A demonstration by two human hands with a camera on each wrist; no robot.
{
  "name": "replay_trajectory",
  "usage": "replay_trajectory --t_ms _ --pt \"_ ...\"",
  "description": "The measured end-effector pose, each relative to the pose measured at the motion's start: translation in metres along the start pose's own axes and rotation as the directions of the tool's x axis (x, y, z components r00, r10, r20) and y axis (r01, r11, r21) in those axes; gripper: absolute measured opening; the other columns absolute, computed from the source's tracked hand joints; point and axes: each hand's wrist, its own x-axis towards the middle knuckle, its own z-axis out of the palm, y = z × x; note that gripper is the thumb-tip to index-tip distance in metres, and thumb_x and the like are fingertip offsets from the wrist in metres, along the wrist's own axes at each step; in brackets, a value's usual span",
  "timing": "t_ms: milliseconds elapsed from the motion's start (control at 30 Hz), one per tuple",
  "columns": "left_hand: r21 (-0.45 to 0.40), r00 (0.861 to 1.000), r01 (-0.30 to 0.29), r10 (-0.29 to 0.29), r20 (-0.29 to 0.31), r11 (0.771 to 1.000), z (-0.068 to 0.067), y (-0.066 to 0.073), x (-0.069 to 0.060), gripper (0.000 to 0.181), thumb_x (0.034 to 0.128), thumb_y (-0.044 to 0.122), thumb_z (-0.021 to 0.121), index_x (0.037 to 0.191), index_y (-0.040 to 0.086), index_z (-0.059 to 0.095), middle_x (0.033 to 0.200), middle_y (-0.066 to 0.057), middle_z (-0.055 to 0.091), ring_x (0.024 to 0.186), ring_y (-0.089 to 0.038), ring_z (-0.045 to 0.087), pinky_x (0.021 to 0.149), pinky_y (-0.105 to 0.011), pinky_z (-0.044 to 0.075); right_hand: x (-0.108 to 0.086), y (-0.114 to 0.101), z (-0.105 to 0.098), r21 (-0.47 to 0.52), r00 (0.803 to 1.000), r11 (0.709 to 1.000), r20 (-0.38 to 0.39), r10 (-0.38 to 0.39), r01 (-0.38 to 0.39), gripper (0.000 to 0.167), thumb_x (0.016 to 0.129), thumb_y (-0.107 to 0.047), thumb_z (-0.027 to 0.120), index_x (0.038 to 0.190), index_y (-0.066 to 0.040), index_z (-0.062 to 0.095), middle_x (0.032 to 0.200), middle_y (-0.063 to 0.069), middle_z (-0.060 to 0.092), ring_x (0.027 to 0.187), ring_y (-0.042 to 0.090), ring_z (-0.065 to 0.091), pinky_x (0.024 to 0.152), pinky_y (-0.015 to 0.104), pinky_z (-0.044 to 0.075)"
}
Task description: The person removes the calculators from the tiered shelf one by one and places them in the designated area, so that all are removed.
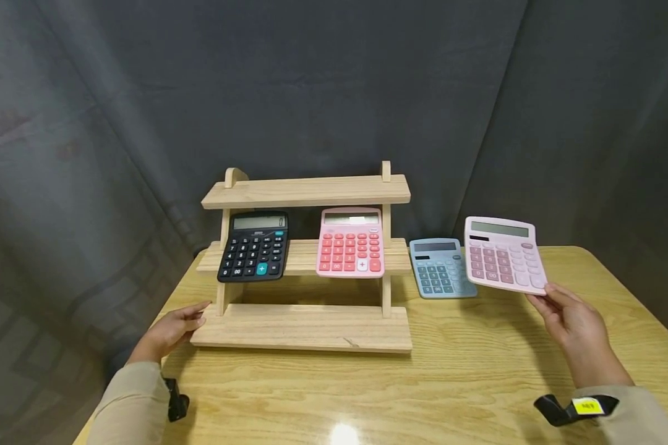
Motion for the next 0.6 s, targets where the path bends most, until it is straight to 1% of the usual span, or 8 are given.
replay_trajectory --t_ms 100,167,267,367,400,467,600 --pt "-0.001 1.0 -0.004 0.004 -0.002 1.0 0.0 0.0 -0.001 0.052 0.0918 0.009 0.04 0.134 -0.006 0.015 0.134 -0.033 0.013 0.112 -0.036 0.032 0.092 -0.05 0.028 -0.001 -0.002 -0.001 0.011 1.0 1.0 -0.021 0.015 -0.015 0.04 0.082 0.007 0.051 0.119 -0.007 0.053 0.103 0.013 0.059 0.098 0.029 0.052 0.085 0.04 0.036" --pt "0.002 1.0 -0.011 0.011 0.002 1.0 0.001 0.001 -0.001 0.052 0.0918 0.01 0.04 0.134 -0.007 0.014 0.134 -0.033 0.012 0.112 -0.036 0.032 0.092 -0.05 0.027 -0.003 -0.003 0.0 0.026 0.999 0.999 -0.036 0.033 -0.032 0.039 0.082 0.008 0.051 0.117 -0.007 0.054 0.101 0.013 0.06 0.096 0.029 0.054 0.085 0.04 0.036" --pt "0.008 1.0 -0.021 0.021 0.006 1.0 0.001 0.001 -0.001 0.052 0.0919 0.01 0.04 0.133 -0.007 0.014 0.133 -0.033 0.013 0.112 -0.036 0.034 0.091 -0.05 0.028 -0.008 -0.006 0.003 0.038 0.997 0.998 -0.046 0.058 -0.056 0.031 0.082 0.008 0.049 0.109 -0.004 0.061 0.096 0.014 0.062 0.09 0.03 0.056 0.082 0.04 0.038" --pt "0.013 0.999 -0.034 0.034 0.005 0.999 0.001 0.001 0.001 0.051 0.092 0.008 0.039 0.133 -0.008 0.015 0.133 -0.034 0.015 0.109 -0.033 0.037 0.09 -0.049 0.031 -0.011 -0.009 0.005 0.02 0.995 0.997 -0.065 0.073 -0.072 0.025 0.082 0.009 0.049 0.097 -0.001 0.066 0.09 0.015 0.062 0.084 0.03 0.058 0.079 0.039 0.041" --pt "0.015 0.999 -0.036 0.036 0.004 0.999 0.001 0.001 0.001 0.051 0.0919 0.009 0.039 0.133 -0.007 0.015 0.132 -0.034 0.015 0.108 -0.032 0.038 0.09 -0.049 0.031 -0.013 -0.01 0.008 0.018 0.993 0.997 -0.082 0.082 -0.08 0.024 0.083 0.009 0.049 0.094 -0.001 0.067 0.088 0.015 0.063 0.083 0.029 0.058 0.079 0.038 0.041" --pt "0.016 0.999 -0.04 0.04 0.003 0.999 0.001 0.0 0.002 0.052 0.0918 0.01 0.04 0.133 -0.008 0.015 0.132 -0.034 0.016 0.107 -0.031 0.039 0.089 -0.049 0.031 -0.016 -0.011 0.015 -0.021 0.99 0.996 -0.112 0.08 -0.083 0.022 0.082 0.009 0.05 0.089 -0.001 0.068 0.085 0.015 0.063 0.081 0.028 0.059 0.078 0.037 0.042" --pt "0.018 0.999 -0.033 0.033 0.001 0.999 0.001 -0.001 0.002 0.052 0.0918 0.01 0.041 0.133 -0.007 0.015 0.132 -0.034 0.017 0.106 -0.03 0.041 0.089 -0.049 0.032 -0.029 -0.009 0.04 -0.007 0.979 0.993 -0.163 0.118 -0.121 0.018 0.082 0.008 0.049 0.078 0.003 0.065 0.079 0.014 0.062 0.077 0.026 0.06 0.077 0.035 0.043"
